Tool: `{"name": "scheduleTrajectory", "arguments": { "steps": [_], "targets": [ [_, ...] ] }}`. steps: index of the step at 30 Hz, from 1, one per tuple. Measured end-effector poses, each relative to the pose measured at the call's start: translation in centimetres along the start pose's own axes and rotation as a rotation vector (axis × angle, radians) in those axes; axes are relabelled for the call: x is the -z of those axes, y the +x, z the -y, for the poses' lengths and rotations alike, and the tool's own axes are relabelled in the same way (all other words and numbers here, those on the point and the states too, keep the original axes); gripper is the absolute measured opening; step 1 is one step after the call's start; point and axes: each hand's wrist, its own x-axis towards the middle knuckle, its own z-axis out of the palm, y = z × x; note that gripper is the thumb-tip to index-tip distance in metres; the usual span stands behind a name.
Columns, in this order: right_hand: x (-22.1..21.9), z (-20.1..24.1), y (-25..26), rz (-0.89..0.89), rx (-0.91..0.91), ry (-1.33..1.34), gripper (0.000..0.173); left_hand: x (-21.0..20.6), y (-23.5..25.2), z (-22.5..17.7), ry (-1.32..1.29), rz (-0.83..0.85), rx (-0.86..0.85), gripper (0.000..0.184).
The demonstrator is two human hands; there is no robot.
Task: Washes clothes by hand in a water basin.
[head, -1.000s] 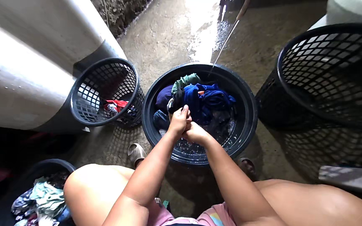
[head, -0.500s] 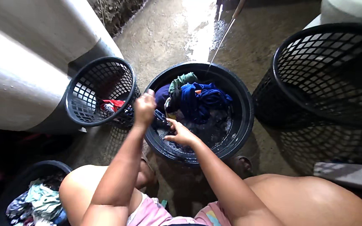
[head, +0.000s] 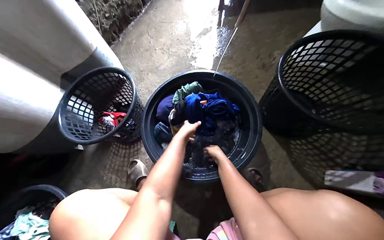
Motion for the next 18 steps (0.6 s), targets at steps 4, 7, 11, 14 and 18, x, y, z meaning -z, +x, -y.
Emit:
{"name": "scheduleTrajectory", "arguments": {
  "steps": [4, 7, 11, 14, 18],
  "targets": [
    [1.0, 0.3, 0.2, -0.315, 0.173, 0.305, 0.031, -4.2, 2.3, 1.4, -0.373, -0.214, 0.135, 0.1],
    [2.2, 1.6, -0.3, -0.606, 0.384, 0.404, 0.031, -3.2, 2.0, 1.1, -0.201, -0.152, -0.072, 0.065],
    [4.5, 4.6, -1.6, -0.778, 0.585, 0.436, 0.067, 0.9, -3.3, -3.9, -0.017, -0.06, -0.608, 0.036],
    [6.1, 5.6, -3.2, -0.803, 0.758, 0.172, 0.099, 4.6, -10.5, -8.4, 0.013, -0.007, -0.931, 0.023],
    [6.1, 4.8, -5.2, -0.374, 0.874, 0.254, 0.052, 8.7, -17.4, -11.4, 0.052, 0.039, -1.254, 0.022]
  ]
}}
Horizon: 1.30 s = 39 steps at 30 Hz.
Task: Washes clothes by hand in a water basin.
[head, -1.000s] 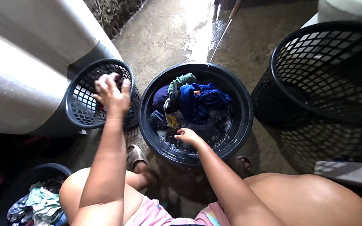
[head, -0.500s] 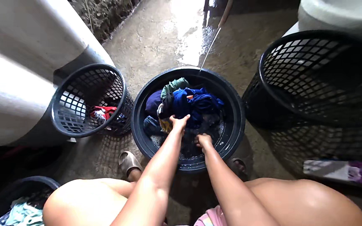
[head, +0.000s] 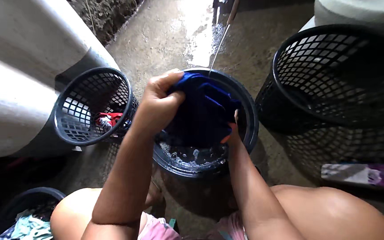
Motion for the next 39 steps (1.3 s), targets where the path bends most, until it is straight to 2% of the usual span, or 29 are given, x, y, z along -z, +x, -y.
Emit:
{"name": "scheduleTrajectory", "arguments": {
  "steps": [1, 3, 4, 6, 8, 9, 11, 14, 16, 20, 22, 25, 27, 30, 33, 35, 37, 39],
  "targets": [
    [0.4, 1.5, -0.5, 0.085, -0.119, 0.104, 0.034, 0.9, -0.2, -0.8, 0.024, 0.021, -0.027, 0.021],
    [1.4, 3.1, -0.6, 0.204, -0.159, 0.1, 0.025, 2.4, -1.1, -1.0, 0.098, 0.093, 0.003, 0.019],
    [2.0, 3.6, -0.4, 0.273, -0.15, -0.011, 0.023, 3.0, -1.9, -0.5, 0.152, 0.144, 0.058, 0.019],
    [3.2, 4.1, 0.7, 0.505, -0.137, -0.444, 0.029, 3.5, -3.5, 1.5, 0.281, 0.302, 0.253, 0.019],
    [3.2, 4.0, 1.7, 0.731, -0.201, -0.863, 0.04, 2.8, -5.0, 4.8, 0.389, 0.504, 0.5, 0.018],
    [2.8, 3.6, 1.8, 0.787, -0.248, -0.95, 0.048, 1.7, -5.9, 7.2, 0.435, 0.577, 0.595, 0.017],
    [1.8, 2.7, 1.7, 0.863, -0.31, -0.953, 0.067, -1.3, -8.3, 12.9, 0.538, 0.741, 0.723, 0.018],
    [-0.9, -0.1, 0.7, 1.044, -0.351, -0.844, 0.06, -6.4, -11.9, 19.9, 0.553, 1.002, 0.918, 0.039],
    [-2.9, -2.7, -0.4, 1.149, -0.384, -0.911, 0.057, -8.9, -13.8, 22.9, 0.556, 1.086, 0.998, 0.049],
    [-5.8, -5.9, -1.7, 1.186, -0.468, -1.047, 0.068, -11.2, -15.7, 26.0, 0.602, 1.082, 1.124, 0.057],
    [-6.4, -6.9, -2.1, 1.231, -0.486, -1.107, 0.071, -11.9, -16.5, 26.8, 0.642, 1.105, 1.189, 0.055],
    [-7.1, -7.9, -2.4, 1.302, -0.512, -1.19, 0.054, -12.7, -16.6, 26.6, 0.711, 1.121, 1.294, 0.043],
    [-7.3, -7.5, -2.4, 1.316, -0.543, -1.217, 0.051, -12.6, -16.2, 26.2, 0.725, 1.13, 1.327, 0.042],
    [-7.2, -7.3, -1.7, 1.27, -0.529, -1.175, 0.053, -11.7, -16.2, 26.8, 0.688, 1.083, 1.239, 0.04],
    [-6.8, -4.6, -0.1, 1.136, -0.396, -0.966, 0.058, -10.1, -14.4, 25.5, 0.568, 0.916, 1.179, 0.041],
    [-6.3, -2.5, 0.8, 1.079, -0.269, -0.615, 0.074, -8.3, -11.6, 22.1, 0.46, 0.749, 1.123, 0.039],
    [-5.8, -1.3, 1.0, 1.101, -0.189, -0.296, 0.086, -5.6, -9.1, 17.4, 0.387, 0.557, 0.967, 0.034],
    [-5.5, -1.5, 1.0, 1.091, -0.151, -0.198, 0.085, -2.4, -7.8, 12.3, 0.254, 0.313, 0.7, 0.029]
  ]
}}
